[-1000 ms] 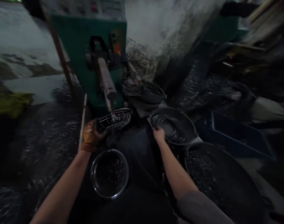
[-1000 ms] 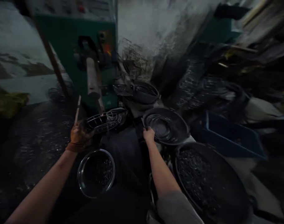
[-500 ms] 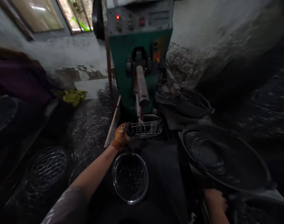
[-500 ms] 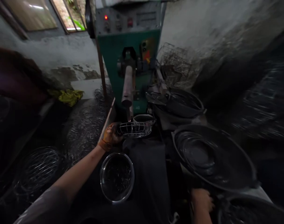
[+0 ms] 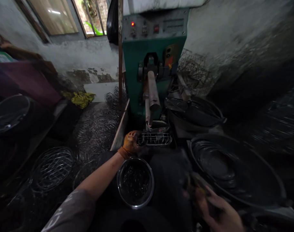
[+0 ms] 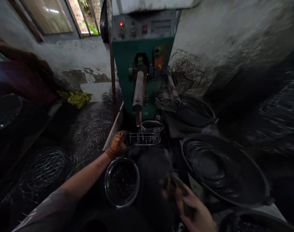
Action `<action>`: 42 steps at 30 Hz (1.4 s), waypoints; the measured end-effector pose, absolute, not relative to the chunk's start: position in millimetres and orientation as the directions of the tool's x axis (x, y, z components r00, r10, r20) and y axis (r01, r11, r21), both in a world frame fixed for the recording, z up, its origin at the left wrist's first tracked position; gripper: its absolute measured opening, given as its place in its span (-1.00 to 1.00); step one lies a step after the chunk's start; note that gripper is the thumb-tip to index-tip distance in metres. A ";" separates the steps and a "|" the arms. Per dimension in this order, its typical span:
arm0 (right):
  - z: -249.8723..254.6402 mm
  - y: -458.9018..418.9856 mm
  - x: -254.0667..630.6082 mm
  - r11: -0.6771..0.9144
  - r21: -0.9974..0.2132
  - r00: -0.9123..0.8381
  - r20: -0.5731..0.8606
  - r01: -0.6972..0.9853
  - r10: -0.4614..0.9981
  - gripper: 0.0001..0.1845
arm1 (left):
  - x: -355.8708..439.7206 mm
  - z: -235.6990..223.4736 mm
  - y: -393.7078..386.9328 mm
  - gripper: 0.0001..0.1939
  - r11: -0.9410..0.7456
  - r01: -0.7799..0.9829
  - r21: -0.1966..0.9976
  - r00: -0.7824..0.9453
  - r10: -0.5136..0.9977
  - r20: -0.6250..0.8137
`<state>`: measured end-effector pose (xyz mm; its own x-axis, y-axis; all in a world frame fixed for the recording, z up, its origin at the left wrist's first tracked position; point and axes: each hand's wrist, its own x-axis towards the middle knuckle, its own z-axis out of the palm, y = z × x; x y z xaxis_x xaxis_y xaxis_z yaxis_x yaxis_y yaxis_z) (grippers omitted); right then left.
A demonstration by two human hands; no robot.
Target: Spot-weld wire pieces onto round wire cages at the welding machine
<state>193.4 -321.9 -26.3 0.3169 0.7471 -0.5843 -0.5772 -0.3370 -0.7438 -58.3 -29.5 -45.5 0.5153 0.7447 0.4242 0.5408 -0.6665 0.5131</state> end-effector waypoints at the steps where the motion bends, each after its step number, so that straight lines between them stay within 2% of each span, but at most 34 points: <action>1: -12.4 -300.7 178.6 -0.350 -0.693 0.231 -0.598 -0.630 0.768 -0.55 | -58.6 -46.2 -30.7 -0.47 -0.678 0.532 0.508 0.508 0.735 0.449; 5: 14.5 -237.2 129.6 -0.384 -0.649 0.028 -0.529 -0.657 0.848 -0.62 | -64.1 -52.3 -31.4 -0.44 -0.693 0.536 0.482 0.501 0.721 0.479; 8: 7.6 -219.3 111.6 -0.386 -0.696 0.071 -0.531 -0.605 0.845 -0.69 | -69.9 -57.4 -29.2 -0.48 -0.666 0.559 0.494 0.514 0.746 0.424; 12: -0.3 -215.7 109.7 -0.390 -0.719 0.106 -0.538 -0.576 0.836 -0.61 | -74.5 -63.6 -26.4 -0.50 -0.656 0.576 0.489 0.526 0.755 0.393; 16: 4.6 -213.8 115.7 -0.425 -0.651 0.057 -0.584 -0.629 0.810 -0.62 | -73.5 -66.6 -26.0 -0.48 -0.665 0.585 0.465 0.518 0.747 0.417; 20: 6.4 -206.6 115.4 -0.475 -0.579 -0.005 -0.631 -0.662 0.776 -0.52 | -71.0 -66.2 -27.0 -0.43 -0.658 0.614 0.437 0.519 0.753 0.405; 23: 6.0 -201.1 110.2 -0.453 -0.561 -0.027 -0.608 -0.693 0.794 -0.53 | -70.3 -66.0 -27.8 -0.43 -0.655 0.630 0.416 0.529 0.755 0.387; 28: 5.6 -197.3 99.5 -0.373 -0.591 0.012 -0.544 -0.715 0.839 -0.53 | -69.8 -67.8 -30.6 -0.42 -0.651 0.637 0.412 0.519 0.758 0.396; 38: 3.9 -197.8 88.4 -0.303 -0.573 0.111 -0.576 -0.762 0.810 -0.55 | -65.4 -86.3 -31.3 -0.47 -0.706 0.561 0.432 0.473 0.702 0.533; 42: 7.3 -190.2 91.3 -0.317 -0.566 0.079 -0.566 -0.761 0.821 -0.63 | -63.9 -87.9 -26.3 -0.59 -0.681 0.569 0.461 0.443 0.726 0.525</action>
<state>91.3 -190.2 7.3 0.0785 0.8210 -0.5655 -0.7607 -0.3173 -0.5663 -63.9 -26.3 -87.9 0.4434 0.7263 0.5252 0.5689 -0.6808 0.4613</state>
